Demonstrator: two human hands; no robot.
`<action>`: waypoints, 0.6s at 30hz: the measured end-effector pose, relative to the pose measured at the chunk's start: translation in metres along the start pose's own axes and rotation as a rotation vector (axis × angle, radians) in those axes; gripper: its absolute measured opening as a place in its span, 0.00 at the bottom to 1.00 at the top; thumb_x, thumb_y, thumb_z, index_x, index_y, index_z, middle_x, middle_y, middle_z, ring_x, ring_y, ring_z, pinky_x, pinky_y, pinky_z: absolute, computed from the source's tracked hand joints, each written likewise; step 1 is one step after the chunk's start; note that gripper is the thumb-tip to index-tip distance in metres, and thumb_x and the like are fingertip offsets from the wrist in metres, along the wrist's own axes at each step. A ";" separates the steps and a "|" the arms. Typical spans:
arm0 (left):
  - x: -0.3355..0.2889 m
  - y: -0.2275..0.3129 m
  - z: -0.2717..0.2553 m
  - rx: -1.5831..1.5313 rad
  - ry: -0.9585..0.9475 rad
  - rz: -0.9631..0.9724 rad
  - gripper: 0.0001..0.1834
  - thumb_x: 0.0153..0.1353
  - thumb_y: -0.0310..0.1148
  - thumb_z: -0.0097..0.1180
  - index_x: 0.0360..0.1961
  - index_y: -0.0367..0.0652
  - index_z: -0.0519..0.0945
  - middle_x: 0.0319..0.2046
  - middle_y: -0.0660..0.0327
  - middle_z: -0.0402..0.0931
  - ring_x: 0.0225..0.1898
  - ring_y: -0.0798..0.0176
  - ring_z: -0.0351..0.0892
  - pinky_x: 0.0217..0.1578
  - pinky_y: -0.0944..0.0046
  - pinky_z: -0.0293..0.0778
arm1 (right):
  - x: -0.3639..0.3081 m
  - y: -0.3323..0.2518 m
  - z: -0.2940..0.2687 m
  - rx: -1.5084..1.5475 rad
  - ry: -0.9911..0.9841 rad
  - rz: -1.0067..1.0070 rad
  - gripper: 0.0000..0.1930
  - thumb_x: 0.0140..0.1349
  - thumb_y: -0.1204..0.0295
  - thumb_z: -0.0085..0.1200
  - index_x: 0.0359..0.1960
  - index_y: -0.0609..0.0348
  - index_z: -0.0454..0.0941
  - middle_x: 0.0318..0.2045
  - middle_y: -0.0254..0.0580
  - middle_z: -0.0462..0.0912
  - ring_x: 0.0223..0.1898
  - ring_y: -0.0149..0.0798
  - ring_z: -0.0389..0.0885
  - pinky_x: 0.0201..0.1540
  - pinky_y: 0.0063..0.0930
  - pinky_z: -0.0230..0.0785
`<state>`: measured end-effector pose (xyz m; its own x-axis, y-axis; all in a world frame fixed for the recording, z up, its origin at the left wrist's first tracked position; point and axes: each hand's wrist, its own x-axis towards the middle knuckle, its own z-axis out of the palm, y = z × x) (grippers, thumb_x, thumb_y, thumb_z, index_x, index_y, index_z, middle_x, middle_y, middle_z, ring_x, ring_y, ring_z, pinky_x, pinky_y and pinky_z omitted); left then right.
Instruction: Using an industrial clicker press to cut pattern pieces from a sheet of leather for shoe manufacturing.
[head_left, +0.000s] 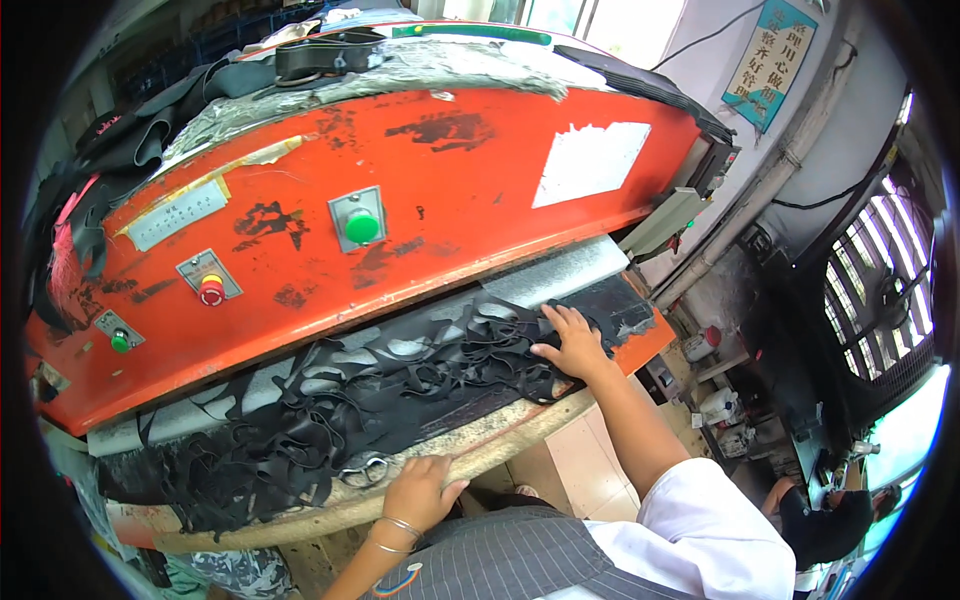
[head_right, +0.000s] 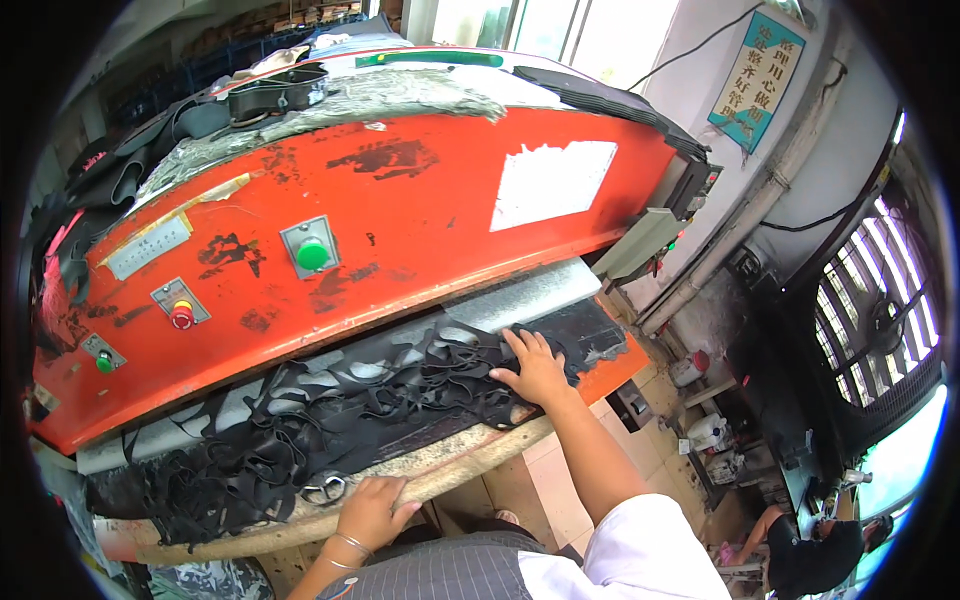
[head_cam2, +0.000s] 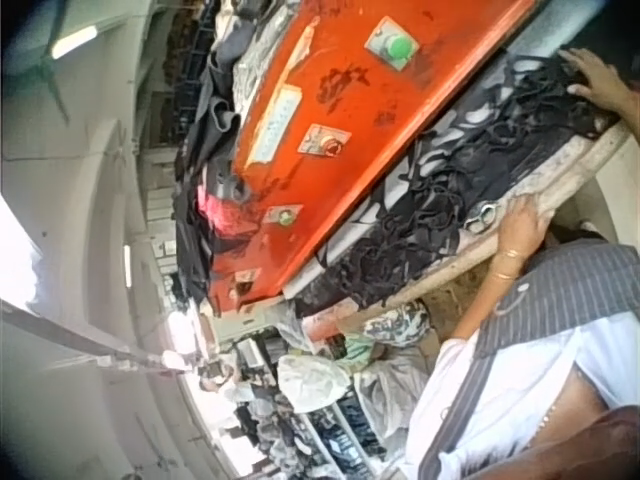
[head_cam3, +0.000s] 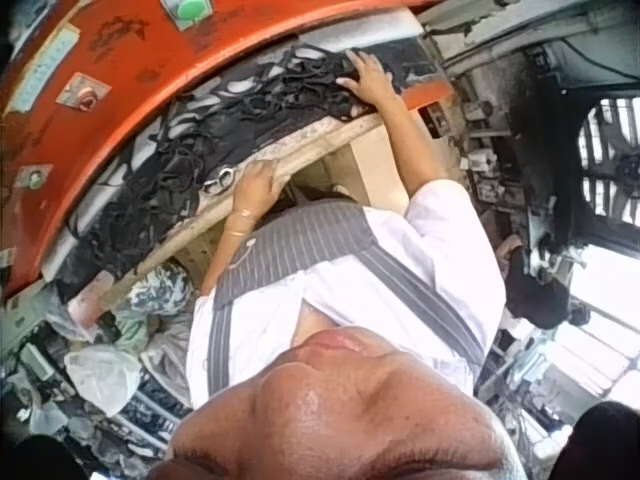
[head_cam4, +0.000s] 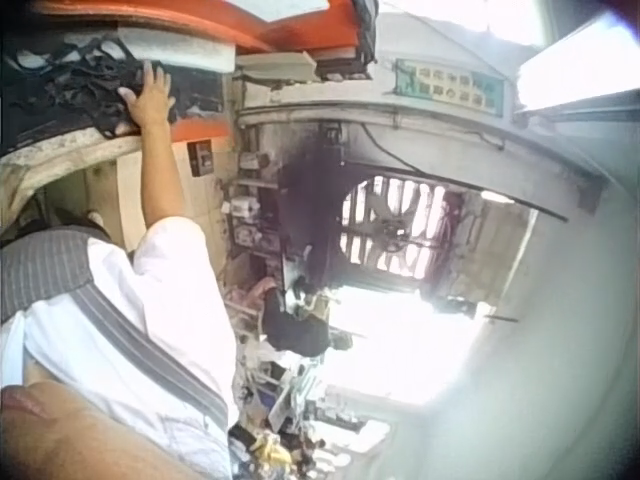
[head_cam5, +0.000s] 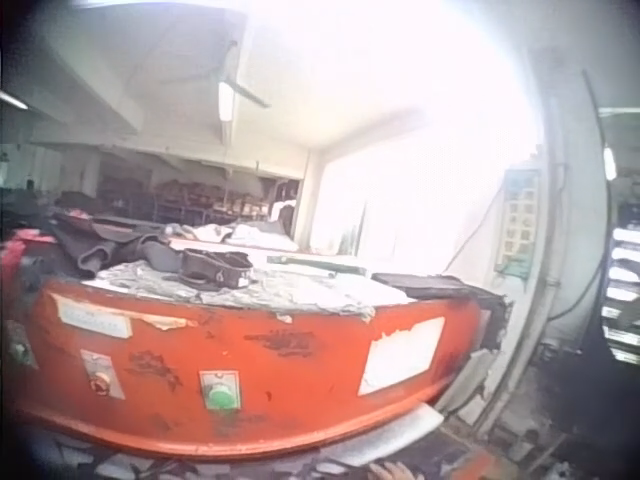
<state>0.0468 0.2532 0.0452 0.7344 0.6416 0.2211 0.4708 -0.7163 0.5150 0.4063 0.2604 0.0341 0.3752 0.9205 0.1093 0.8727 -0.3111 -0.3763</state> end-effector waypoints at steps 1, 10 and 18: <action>-0.001 0.004 0.009 0.052 -0.041 -0.079 0.21 0.57 0.48 0.60 0.42 0.43 0.81 0.35 0.55 0.78 0.41 0.49 0.76 0.41 0.53 0.75 | -0.006 0.014 0.008 -0.117 -0.069 0.034 0.35 0.58 0.42 0.53 0.65 0.40 0.64 0.66 0.46 0.62 0.68 0.51 0.59 0.63 0.67 0.49; 0.005 0.050 0.061 0.169 0.343 -0.379 0.13 0.49 0.44 0.65 0.24 0.45 0.81 0.27 0.60 0.77 0.35 0.52 0.77 0.35 0.55 0.74 | -0.073 0.081 -0.043 -0.123 -0.260 -0.148 0.27 0.63 0.45 0.48 0.60 0.40 0.72 0.65 0.40 0.65 0.66 0.48 0.62 0.59 0.64 0.58; -0.018 0.127 0.087 0.241 0.391 -0.497 0.11 0.49 0.38 0.65 0.18 0.44 0.80 0.22 0.60 0.75 0.30 0.53 0.75 0.31 0.55 0.70 | -0.171 0.219 -0.174 0.387 -0.971 -0.309 0.21 0.61 0.63 0.60 0.54 0.55 0.78 0.60 0.48 0.74 0.57 0.43 0.75 0.57 0.34 0.69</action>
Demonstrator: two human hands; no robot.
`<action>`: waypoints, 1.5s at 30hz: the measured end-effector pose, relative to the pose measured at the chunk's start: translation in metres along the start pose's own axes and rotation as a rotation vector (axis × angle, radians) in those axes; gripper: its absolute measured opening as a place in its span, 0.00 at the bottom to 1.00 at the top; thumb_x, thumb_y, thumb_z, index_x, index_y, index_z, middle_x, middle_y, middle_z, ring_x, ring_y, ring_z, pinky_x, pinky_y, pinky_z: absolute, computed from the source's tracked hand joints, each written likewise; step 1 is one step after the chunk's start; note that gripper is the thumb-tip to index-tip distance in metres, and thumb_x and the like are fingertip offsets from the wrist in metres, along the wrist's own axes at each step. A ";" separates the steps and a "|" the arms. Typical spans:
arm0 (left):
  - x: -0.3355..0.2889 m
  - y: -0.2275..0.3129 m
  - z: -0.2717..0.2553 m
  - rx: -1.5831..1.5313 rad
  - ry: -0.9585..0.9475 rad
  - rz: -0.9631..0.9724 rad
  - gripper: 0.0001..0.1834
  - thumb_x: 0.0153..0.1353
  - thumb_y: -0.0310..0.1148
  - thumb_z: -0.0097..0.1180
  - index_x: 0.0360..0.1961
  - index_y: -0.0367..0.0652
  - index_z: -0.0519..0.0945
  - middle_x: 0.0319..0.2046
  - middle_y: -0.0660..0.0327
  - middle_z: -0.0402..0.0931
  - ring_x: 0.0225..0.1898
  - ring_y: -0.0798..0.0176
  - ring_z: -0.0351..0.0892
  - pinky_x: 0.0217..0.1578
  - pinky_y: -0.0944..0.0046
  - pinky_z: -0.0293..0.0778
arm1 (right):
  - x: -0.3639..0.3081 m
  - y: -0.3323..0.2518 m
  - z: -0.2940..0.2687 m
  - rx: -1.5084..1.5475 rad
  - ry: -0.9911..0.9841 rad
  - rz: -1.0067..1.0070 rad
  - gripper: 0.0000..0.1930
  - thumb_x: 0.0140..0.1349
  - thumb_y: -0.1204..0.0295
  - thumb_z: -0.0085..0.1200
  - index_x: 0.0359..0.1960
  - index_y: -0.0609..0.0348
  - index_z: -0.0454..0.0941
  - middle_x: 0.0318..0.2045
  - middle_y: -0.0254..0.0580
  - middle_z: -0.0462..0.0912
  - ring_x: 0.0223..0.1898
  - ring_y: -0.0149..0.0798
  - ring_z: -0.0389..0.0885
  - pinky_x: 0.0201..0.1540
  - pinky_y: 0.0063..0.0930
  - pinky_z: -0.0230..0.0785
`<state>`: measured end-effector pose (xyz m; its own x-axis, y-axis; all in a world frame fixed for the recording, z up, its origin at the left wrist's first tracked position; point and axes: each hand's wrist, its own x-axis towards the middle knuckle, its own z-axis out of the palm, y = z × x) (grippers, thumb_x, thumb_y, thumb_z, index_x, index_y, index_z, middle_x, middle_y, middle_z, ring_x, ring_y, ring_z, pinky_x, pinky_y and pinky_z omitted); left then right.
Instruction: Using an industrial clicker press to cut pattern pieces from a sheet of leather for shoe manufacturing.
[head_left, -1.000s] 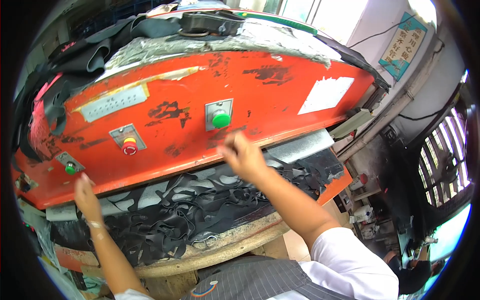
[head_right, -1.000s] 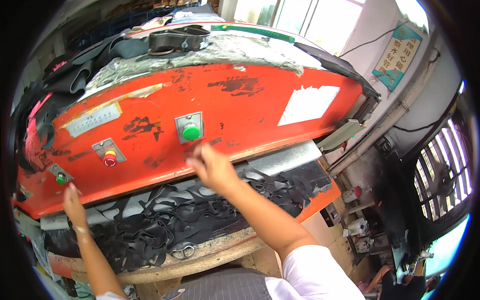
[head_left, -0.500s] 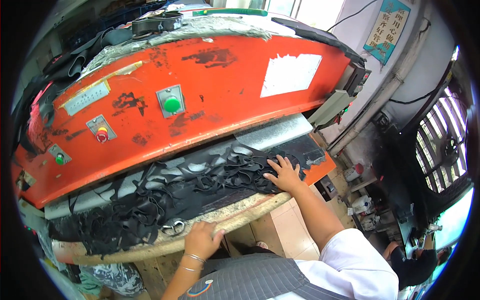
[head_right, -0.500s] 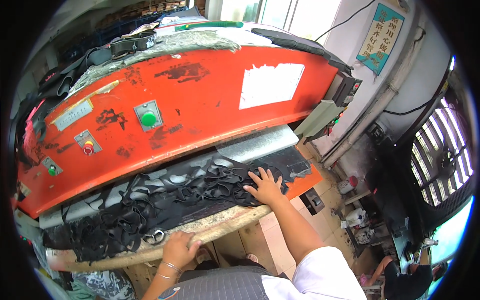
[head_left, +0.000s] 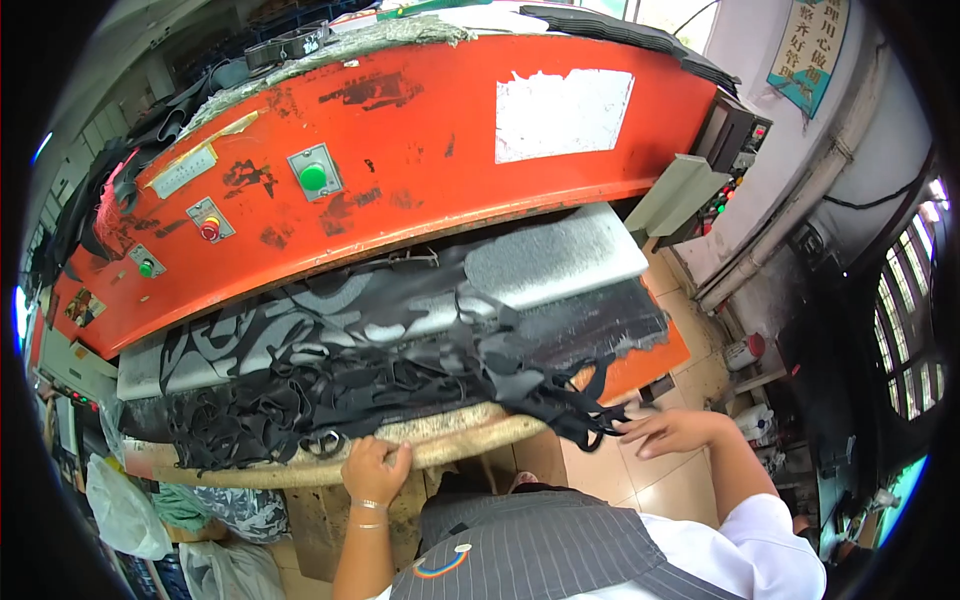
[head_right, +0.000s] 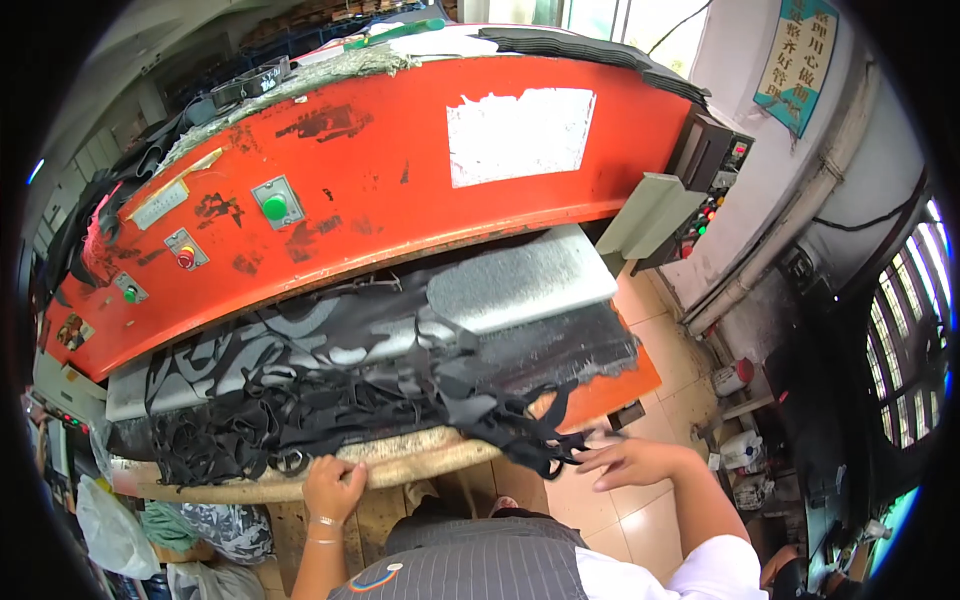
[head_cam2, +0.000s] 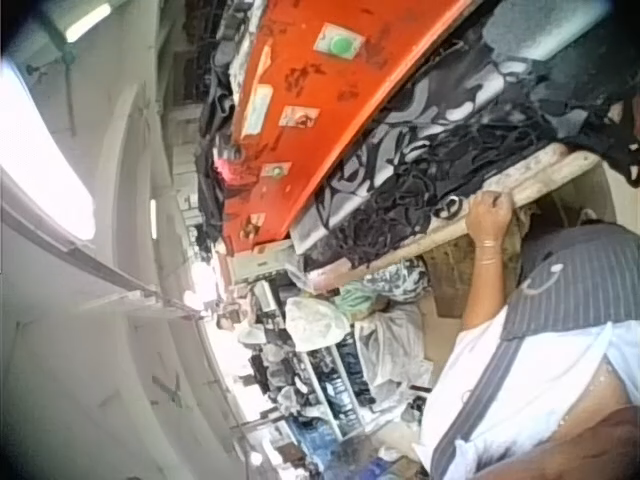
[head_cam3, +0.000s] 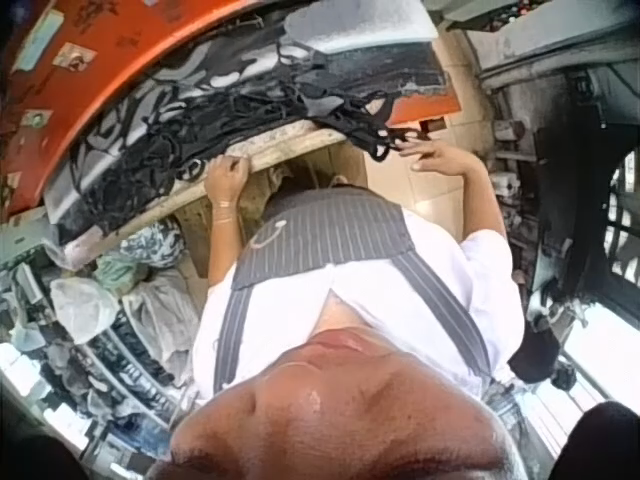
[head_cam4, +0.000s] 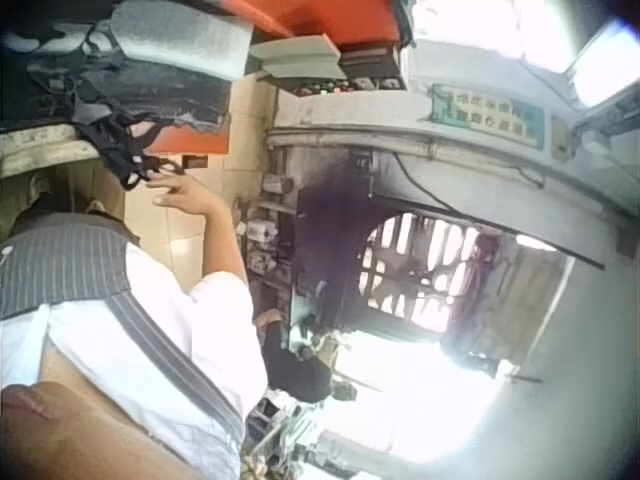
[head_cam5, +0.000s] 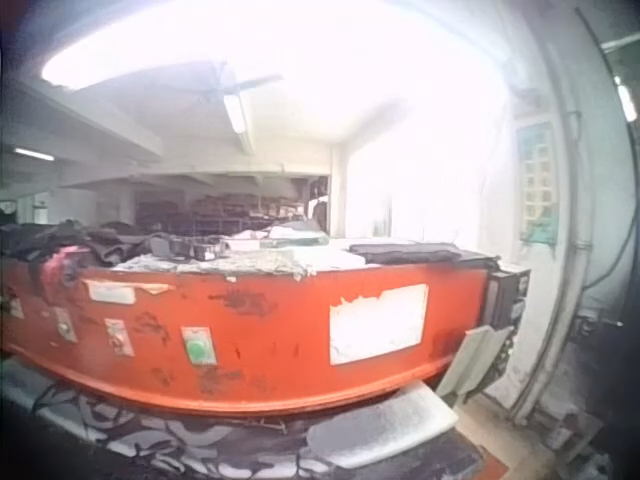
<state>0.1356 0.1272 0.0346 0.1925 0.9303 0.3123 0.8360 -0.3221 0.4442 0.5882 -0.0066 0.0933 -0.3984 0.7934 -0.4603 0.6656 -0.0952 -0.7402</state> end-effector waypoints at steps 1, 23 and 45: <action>-0.006 0.004 -0.007 -0.018 -0.015 0.021 0.12 0.49 0.39 0.65 0.17 0.43 0.80 0.21 0.59 0.75 0.28 0.52 0.75 0.30 0.55 0.70 | -0.011 -0.002 -0.015 0.189 0.109 0.103 0.20 0.62 0.60 0.58 0.52 0.56 0.79 0.55 0.46 0.78 0.52 0.43 0.79 0.53 0.33 0.71; 0.153 -0.021 0.092 0.059 -0.028 0.213 0.23 0.57 0.36 0.56 0.55 0.43 0.76 0.59 0.47 0.70 0.63 0.42 0.65 0.63 0.42 0.58 | 0.502 -0.188 -0.062 -0.822 0.647 -0.416 0.11 0.56 0.66 0.52 0.37 0.55 0.83 0.39 0.46 0.83 0.44 0.45 0.82 0.39 0.38 0.75; 0.165 -0.007 0.100 -0.030 -0.167 0.137 0.26 0.61 0.44 0.54 0.57 0.41 0.75 0.62 0.51 0.68 0.67 0.47 0.61 0.66 0.47 0.54 | 0.198 -0.001 -0.136 0.108 1.119 0.341 0.13 0.56 0.72 0.53 0.21 0.73 0.76 0.13 0.48 0.77 0.10 0.41 0.77 0.16 0.33 0.70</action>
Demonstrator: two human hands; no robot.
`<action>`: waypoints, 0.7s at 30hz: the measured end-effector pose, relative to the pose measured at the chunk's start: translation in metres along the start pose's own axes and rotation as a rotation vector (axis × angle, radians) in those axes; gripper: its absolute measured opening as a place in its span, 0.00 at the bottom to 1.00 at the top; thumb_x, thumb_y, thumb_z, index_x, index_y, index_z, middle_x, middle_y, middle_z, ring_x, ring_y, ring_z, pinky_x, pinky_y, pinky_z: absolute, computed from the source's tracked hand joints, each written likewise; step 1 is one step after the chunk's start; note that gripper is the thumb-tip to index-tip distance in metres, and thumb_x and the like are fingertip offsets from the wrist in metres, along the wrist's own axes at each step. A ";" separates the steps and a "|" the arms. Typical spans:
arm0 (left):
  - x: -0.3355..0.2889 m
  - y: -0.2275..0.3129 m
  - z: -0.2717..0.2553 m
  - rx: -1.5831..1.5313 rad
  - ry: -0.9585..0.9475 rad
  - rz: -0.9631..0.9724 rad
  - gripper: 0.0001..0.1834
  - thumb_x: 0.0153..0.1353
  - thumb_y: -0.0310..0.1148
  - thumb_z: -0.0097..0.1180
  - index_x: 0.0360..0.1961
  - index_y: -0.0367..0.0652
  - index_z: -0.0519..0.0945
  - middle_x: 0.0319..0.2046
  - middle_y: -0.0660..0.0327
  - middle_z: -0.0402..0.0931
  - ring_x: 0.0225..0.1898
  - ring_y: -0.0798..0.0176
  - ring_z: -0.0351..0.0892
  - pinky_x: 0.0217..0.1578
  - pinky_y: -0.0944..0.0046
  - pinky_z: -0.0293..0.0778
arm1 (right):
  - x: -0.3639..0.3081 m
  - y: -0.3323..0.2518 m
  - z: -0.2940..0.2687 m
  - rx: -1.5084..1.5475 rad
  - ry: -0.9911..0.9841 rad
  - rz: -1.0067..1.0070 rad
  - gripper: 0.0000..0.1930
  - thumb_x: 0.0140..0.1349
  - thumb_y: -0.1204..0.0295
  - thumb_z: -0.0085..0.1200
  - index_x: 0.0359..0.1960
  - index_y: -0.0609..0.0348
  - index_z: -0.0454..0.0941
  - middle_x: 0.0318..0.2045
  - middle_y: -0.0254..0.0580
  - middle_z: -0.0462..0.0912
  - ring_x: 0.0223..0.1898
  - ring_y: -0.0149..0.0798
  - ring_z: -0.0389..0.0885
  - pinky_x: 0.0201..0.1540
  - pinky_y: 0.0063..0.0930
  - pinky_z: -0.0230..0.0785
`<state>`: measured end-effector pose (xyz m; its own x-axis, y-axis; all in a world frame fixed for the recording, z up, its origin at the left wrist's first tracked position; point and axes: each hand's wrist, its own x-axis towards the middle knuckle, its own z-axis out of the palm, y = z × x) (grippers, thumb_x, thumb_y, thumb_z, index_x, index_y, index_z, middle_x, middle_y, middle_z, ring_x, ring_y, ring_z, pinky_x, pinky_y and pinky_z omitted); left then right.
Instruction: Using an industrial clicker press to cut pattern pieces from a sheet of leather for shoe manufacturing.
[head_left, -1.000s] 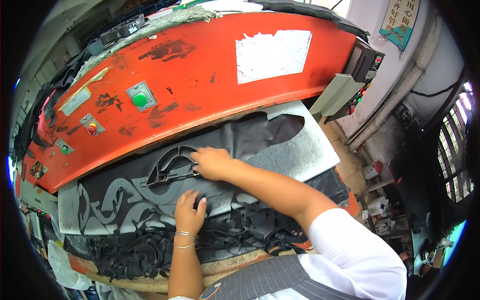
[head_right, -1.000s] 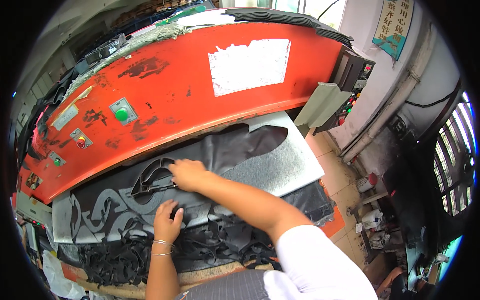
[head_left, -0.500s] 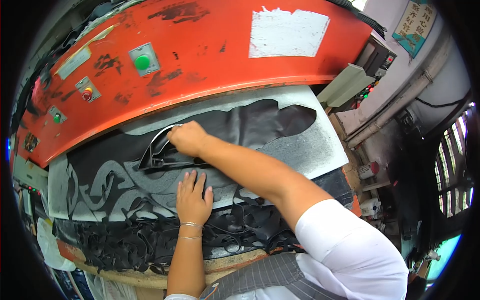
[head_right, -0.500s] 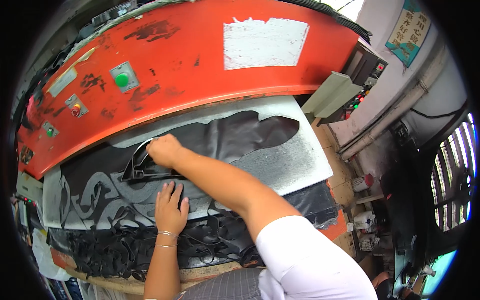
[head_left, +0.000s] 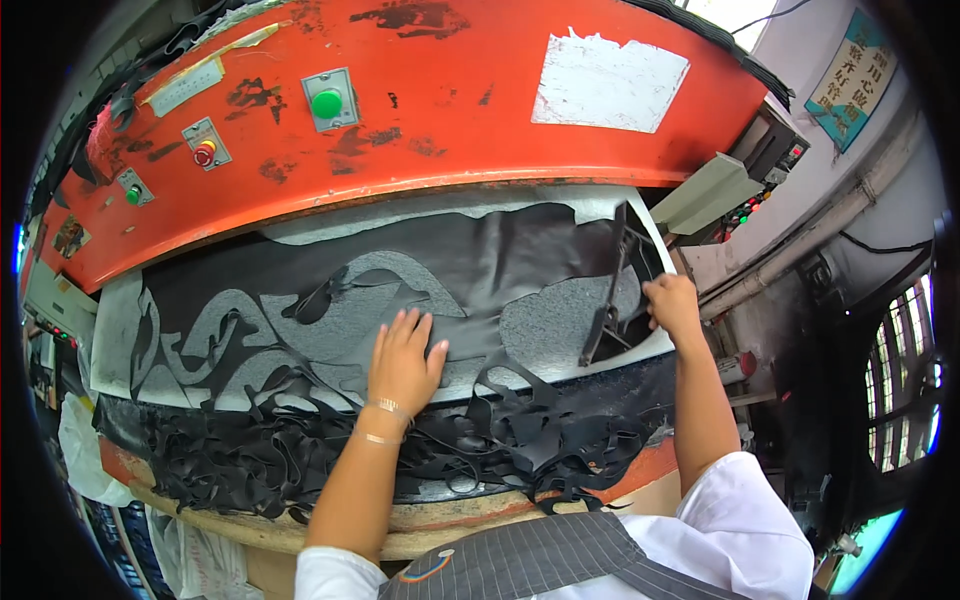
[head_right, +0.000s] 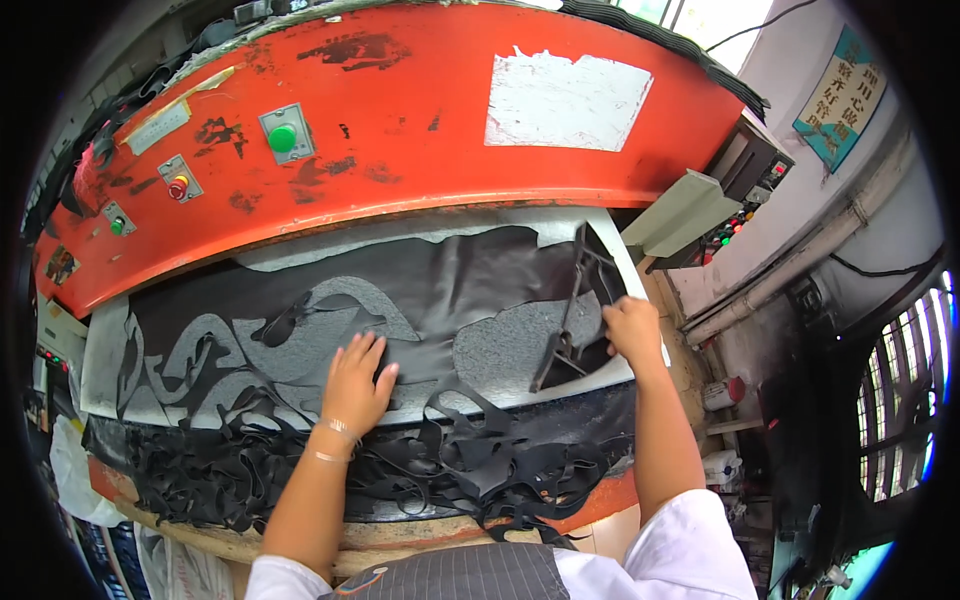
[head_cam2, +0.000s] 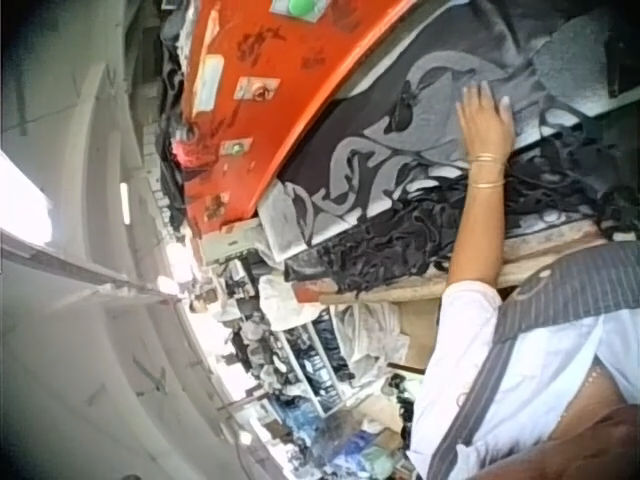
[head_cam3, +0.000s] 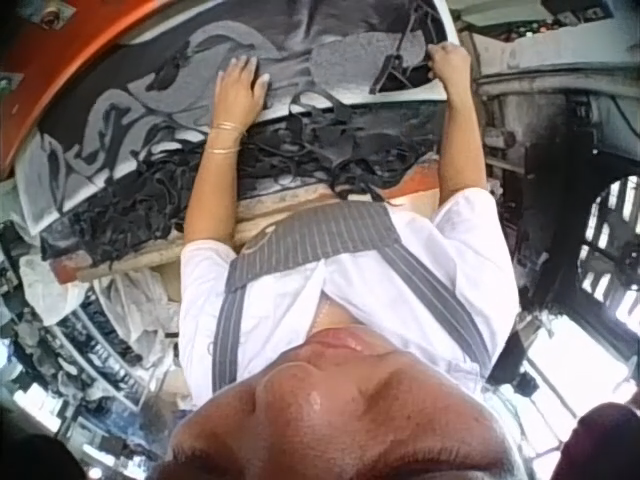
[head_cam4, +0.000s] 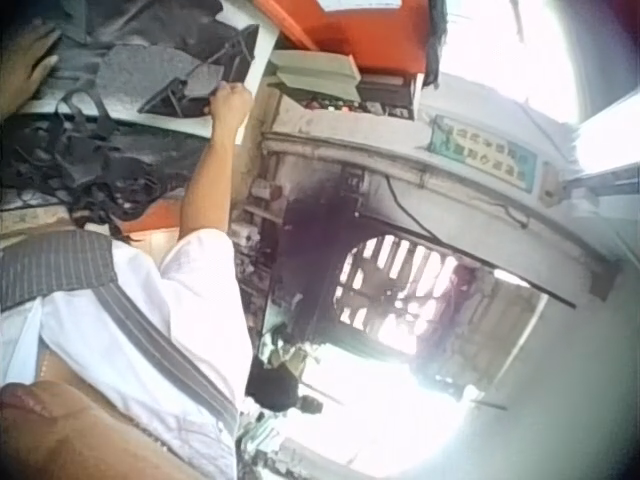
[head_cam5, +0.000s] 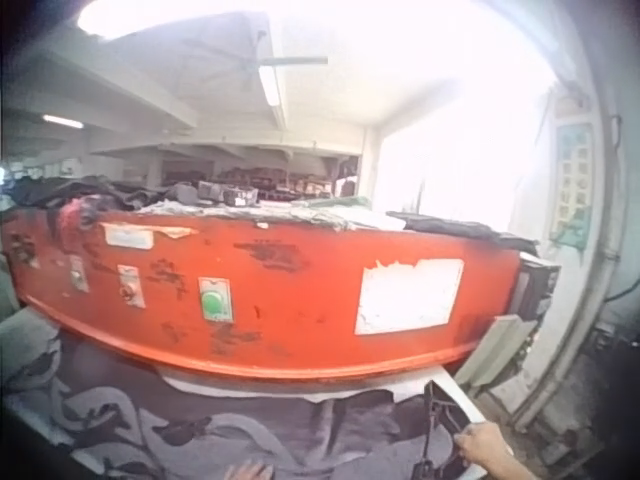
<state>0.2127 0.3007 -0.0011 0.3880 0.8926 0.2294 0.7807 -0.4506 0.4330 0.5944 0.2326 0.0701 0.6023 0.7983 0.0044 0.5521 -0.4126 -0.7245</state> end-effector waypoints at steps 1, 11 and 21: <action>0.015 0.004 0.002 -0.004 -0.057 0.049 0.27 0.62 0.45 0.53 0.59 0.41 0.74 0.63 0.51 0.66 0.68 0.47 0.59 0.67 0.47 0.51 | -0.005 0.016 -0.004 -0.016 -0.002 0.040 0.12 0.56 0.72 0.53 0.22 0.73 0.77 0.13 0.47 0.77 0.10 0.40 0.77 0.15 0.33 0.69; 0.090 0.134 0.093 0.138 -0.319 0.272 0.42 0.66 0.59 0.38 0.71 0.39 0.54 0.73 0.48 0.44 0.74 0.50 0.40 0.71 0.47 0.38 | -0.052 0.061 0.003 -0.185 0.194 -0.122 0.12 0.58 0.66 0.58 0.38 0.62 0.81 0.21 0.47 0.80 0.29 0.47 0.82 0.35 0.37 0.72; -0.004 -0.007 0.001 -0.056 -0.131 0.199 0.25 0.61 0.46 0.56 0.55 0.44 0.78 0.60 0.55 0.72 0.66 0.50 0.63 0.66 0.44 0.53 | -0.048 0.050 -0.030 -0.140 -0.248 0.210 0.28 0.62 0.68 0.53 0.63 0.63 0.61 0.19 0.46 0.77 0.16 0.37 0.77 0.21 0.31 0.69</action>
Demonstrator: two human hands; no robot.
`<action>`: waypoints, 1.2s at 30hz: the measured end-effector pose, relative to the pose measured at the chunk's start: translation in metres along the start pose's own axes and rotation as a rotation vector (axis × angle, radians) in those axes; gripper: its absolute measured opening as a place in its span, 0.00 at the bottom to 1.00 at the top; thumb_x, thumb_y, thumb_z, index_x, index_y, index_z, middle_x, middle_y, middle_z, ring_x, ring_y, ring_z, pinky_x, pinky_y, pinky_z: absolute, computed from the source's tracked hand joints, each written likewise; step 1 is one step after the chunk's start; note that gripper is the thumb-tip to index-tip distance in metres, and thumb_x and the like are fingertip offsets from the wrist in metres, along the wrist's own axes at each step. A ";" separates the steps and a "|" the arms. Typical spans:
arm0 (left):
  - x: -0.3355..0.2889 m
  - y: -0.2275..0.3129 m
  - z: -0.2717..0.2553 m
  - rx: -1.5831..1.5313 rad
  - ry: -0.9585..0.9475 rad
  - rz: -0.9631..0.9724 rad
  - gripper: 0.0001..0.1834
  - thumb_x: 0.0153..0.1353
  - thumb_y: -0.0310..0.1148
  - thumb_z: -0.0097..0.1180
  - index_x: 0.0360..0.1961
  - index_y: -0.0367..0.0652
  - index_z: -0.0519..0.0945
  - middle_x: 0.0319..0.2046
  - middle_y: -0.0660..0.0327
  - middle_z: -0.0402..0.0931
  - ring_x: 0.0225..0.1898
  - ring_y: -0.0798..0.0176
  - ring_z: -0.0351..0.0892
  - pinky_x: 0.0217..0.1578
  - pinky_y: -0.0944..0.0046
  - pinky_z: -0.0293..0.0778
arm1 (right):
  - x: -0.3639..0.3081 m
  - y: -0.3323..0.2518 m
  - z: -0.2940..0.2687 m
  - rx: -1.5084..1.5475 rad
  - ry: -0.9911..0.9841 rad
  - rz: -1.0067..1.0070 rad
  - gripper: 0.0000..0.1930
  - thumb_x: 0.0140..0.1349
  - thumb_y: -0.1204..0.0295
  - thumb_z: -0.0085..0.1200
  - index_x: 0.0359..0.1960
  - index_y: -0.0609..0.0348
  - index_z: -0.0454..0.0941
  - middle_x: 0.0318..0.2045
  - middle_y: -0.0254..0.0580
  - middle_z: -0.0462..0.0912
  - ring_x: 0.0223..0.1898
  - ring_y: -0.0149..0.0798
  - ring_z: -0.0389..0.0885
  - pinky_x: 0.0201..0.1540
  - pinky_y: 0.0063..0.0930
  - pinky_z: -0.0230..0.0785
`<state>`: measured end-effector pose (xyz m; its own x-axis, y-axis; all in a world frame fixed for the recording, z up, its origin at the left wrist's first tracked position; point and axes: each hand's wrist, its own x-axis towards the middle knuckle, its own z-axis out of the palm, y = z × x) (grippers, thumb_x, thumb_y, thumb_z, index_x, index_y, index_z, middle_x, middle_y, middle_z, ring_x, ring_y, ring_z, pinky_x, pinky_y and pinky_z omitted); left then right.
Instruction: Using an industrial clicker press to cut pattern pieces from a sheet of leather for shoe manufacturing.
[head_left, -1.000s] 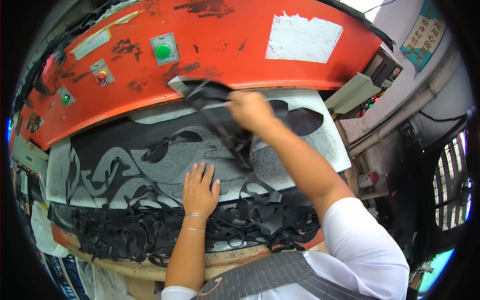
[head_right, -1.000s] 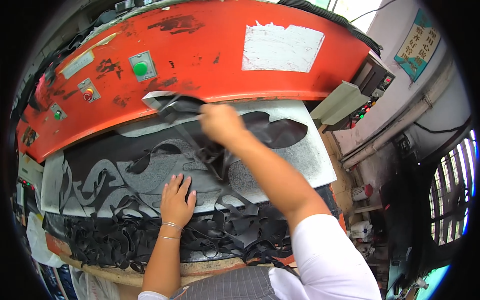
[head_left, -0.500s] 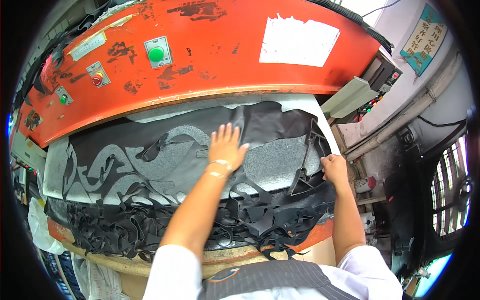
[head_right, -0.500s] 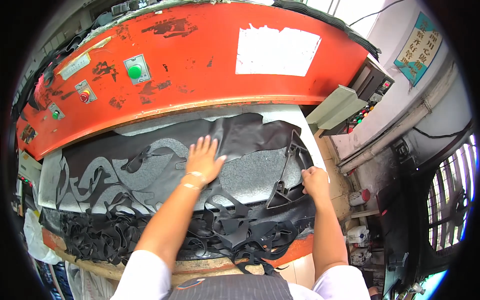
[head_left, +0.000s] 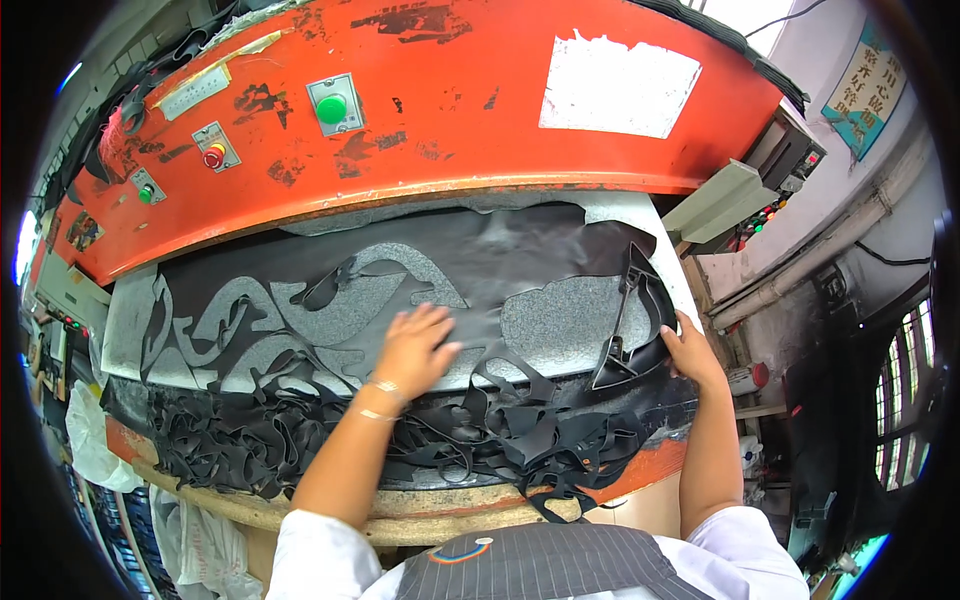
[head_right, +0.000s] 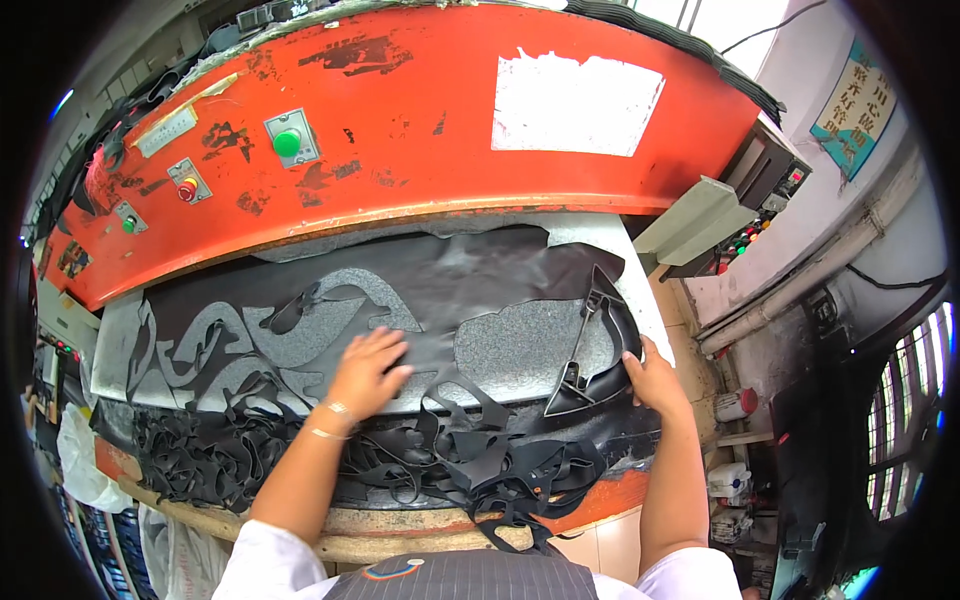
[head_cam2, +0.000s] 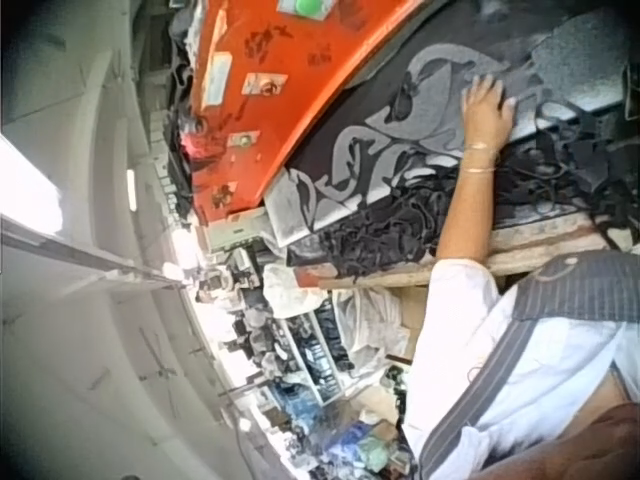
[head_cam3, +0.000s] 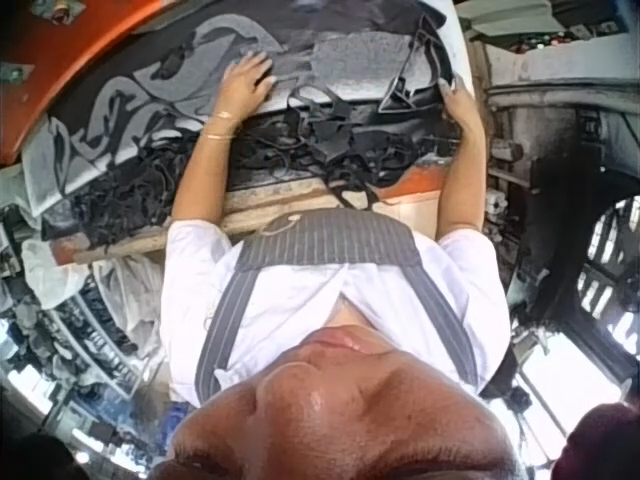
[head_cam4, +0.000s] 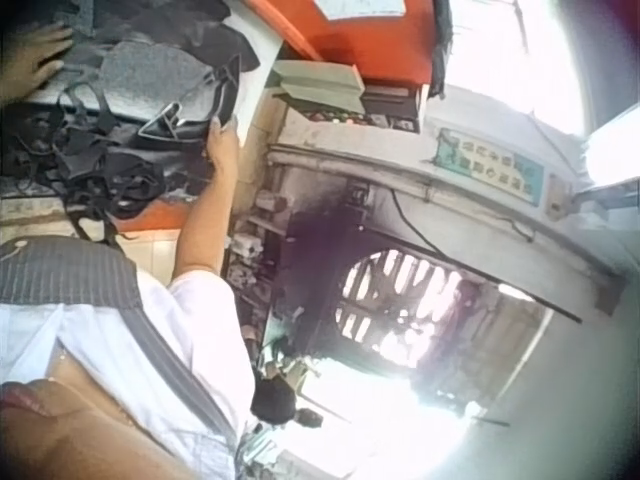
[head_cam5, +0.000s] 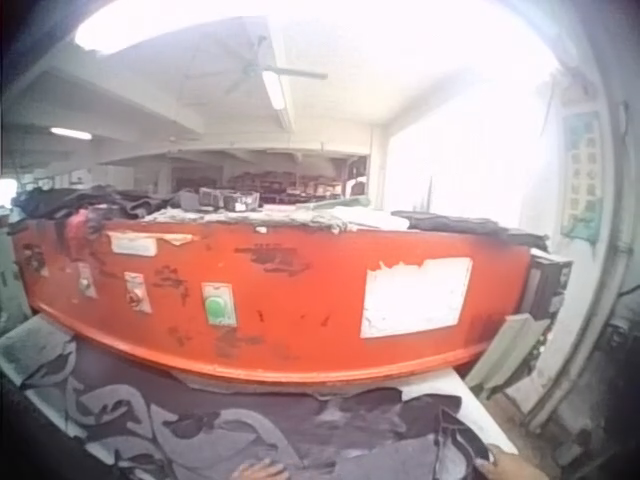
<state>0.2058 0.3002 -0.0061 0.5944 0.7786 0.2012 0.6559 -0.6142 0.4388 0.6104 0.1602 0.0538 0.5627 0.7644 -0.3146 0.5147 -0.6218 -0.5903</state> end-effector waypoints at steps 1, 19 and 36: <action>-0.017 -0.013 -0.006 0.035 0.077 -0.009 0.23 0.61 0.45 0.56 0.54 0.44 0.79 0.60 0.56 0.72 0.65 0.49 0.64 0.66 0.45 0.53 | -0.001 0.002 0.000 -0.005 0.003 0.001 0.28 0.62 0.68 0.53 0.63 0.63 0.61 0.19 0.46 0.77 0.16 0.37 0.77 0.21 0.31 0.69; -0.049 -0.038 -0.016 -0.080 0.211 -0.119 0.33 0.50 0.46 0.67 0.55 0.41 0.77 0.56 0.55 0.76 0.64 0.53 0.67 0.66 0.51 0.56 | -0.034 -0.155 0.172 0.554 -0.163 -0.121 0.32 0.60 0.73 0.43 0.69 0.57 0.54 0.17 0.40 0.75 0.10 0.31 0.69 0.11 0.26 0.61; -0.038 -0.057 -0.008 -0.154 0.323 -0.118 0.17 0.52 0.32 0.65 0.42 0.36 0.82 0.48 0.56 0.80 0.58 0.52 0.73 0.63 0.48 0.61 | 0.000 -0.159 0.213 0.108 -0.018 -0.331 0.36 0.61 0.67 0.45 0.66 0.75 0.47 0.25 0.65 0.81 0.31 0.63 0.82 0.41 0.49 0.72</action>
<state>0.1419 0.3066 -0.0324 0.3252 0.8583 0.3969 0.6191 -0.5105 0.5968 0.3910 0.2952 -0.0103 0.3646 0.9251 -0.1058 0.5956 -0.3190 -0.7372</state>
